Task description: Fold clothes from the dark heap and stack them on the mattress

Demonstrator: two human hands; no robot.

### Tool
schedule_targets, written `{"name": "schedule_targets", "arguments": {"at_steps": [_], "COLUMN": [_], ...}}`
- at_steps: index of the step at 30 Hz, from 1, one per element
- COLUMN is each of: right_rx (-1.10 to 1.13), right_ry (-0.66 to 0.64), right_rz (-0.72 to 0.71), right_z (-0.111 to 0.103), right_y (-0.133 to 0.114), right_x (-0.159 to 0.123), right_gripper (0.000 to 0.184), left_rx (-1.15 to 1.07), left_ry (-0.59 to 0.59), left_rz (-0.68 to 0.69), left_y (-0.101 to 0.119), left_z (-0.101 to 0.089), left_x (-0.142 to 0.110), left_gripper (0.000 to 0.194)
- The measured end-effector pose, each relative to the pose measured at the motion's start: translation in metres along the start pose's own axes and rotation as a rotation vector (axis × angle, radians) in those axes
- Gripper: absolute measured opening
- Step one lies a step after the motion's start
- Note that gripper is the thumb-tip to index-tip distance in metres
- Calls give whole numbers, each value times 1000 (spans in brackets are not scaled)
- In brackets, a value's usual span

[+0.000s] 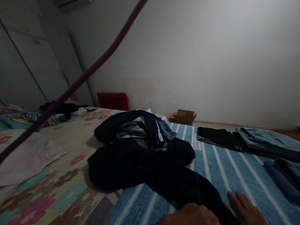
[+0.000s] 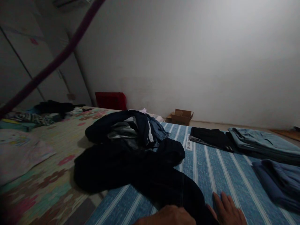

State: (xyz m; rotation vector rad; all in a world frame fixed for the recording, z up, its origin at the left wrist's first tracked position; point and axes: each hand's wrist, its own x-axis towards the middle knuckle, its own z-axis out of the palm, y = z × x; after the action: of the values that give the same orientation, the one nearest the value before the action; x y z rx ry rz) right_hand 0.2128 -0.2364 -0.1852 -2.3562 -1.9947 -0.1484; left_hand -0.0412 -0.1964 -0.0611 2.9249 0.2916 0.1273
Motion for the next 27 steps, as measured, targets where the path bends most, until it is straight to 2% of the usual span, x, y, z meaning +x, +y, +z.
{"name": "schedule_targets", "arguments": {"at_steps": [1,3,4,6,9,11,14,16,19,22,25,27], "right_rx": [-10,-8,-2,17,74,142,339,484,724,960,1061,1093], "right_ry": [11,37,58,104,119,91,139,185,108,-15,-73,-48], "right_rz": [0,-12,-20,-36,-30,1,19,9,32,112,97,86], "right_z": [-3,-6,-5,-2,3,5,1,-9,-33,-56,-67,-68], "right_y": [-3,-7,-7,-5,-1,1,1,-3,-16,-39,-62,-72], "right_x": [-1,-3,-4,-5,-4,-3,-3,-5,-7,-8,-8,-8], "right_gripper": [51,49,48,45,44,45,43,42,42,49,58,54], "left_rx": [-18,2,8,-28,-50,15,141,180,201,248,283,292], "left_ry": [-18,-3,15,59,191,236,200,157,131,177,213,227], "left_rz": [-11,-59,-89,-163,-426,-671,-1005,-1129,-1195,-1201,-1209,-1216], "left_y": [0,0,1,0,-8,-21,-45,-58,-69,-73,-74,-74], "left_z": [4,-1,-8,-27,-54,-63,-66,-63,-57,-55,-56,-57], "left_x": [-5,-17,-24,-39,-64,-80,-103,-115,-123,-123,-119,-119], "left_gripper": [6,3,3,16,26,38,54,61,64,56,42,35]}}
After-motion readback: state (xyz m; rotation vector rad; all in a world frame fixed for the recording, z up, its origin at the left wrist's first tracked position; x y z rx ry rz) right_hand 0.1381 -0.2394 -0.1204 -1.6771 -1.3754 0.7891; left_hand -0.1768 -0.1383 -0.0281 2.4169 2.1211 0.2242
